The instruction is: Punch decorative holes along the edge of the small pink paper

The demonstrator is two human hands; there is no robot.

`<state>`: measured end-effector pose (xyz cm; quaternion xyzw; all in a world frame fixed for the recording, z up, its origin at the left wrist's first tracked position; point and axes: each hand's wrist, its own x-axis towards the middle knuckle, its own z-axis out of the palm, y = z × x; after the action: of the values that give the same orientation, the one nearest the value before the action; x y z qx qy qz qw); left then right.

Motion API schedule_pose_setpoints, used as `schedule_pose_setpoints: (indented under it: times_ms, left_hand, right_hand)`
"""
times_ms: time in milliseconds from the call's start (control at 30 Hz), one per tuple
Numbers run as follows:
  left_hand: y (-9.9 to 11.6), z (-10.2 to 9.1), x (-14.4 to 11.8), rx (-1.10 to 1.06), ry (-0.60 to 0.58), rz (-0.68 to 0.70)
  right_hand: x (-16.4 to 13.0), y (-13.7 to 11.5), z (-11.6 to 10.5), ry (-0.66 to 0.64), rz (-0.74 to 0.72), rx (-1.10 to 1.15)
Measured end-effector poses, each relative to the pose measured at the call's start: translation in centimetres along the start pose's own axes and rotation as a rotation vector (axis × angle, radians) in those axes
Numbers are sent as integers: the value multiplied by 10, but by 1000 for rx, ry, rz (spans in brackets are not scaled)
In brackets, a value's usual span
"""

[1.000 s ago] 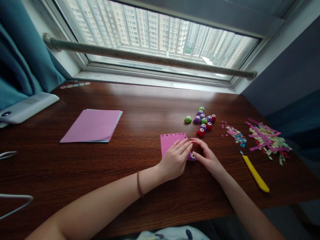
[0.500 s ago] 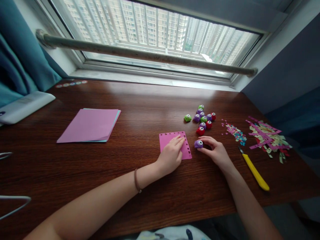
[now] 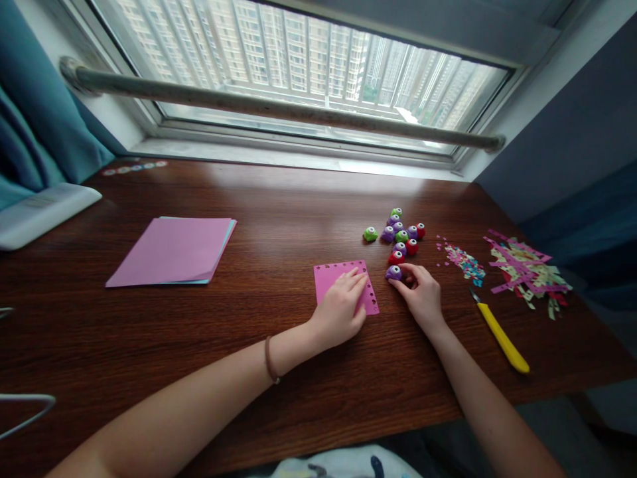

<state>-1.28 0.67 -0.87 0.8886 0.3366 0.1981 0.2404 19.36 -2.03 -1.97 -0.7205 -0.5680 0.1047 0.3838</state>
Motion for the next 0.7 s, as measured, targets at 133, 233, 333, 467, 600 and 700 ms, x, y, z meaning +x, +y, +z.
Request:
schedule_pose_setpoints:
  times_ms: [133, 233, 333, 467, 600, 700]
  left_hand:
    - [2, 1, -2, 117, -92, 56]
    - [1, 4, -3, 176, -116, 70]
    - [0, 6, -4, 206, -121, 79]
    - [-1, 6, -3, 208, -129, 82]
    - [-1, 4, -3, 175, -137, 78]
    - [-2, 3, -2, 122, -124, 62]
  right_hand:
    - [-3, 2, 0, 109, 14, -27]
    - [-5, -1, -4, 149, 9, -6]
    - [-9, -7, -9, 82, -38, 52]
    - [-12, -14, -12, -119, -113, 105]
    - [-13, -15, -10, -338, -165, 149]
    - [-14, -16, -10, -459, -213, 119]
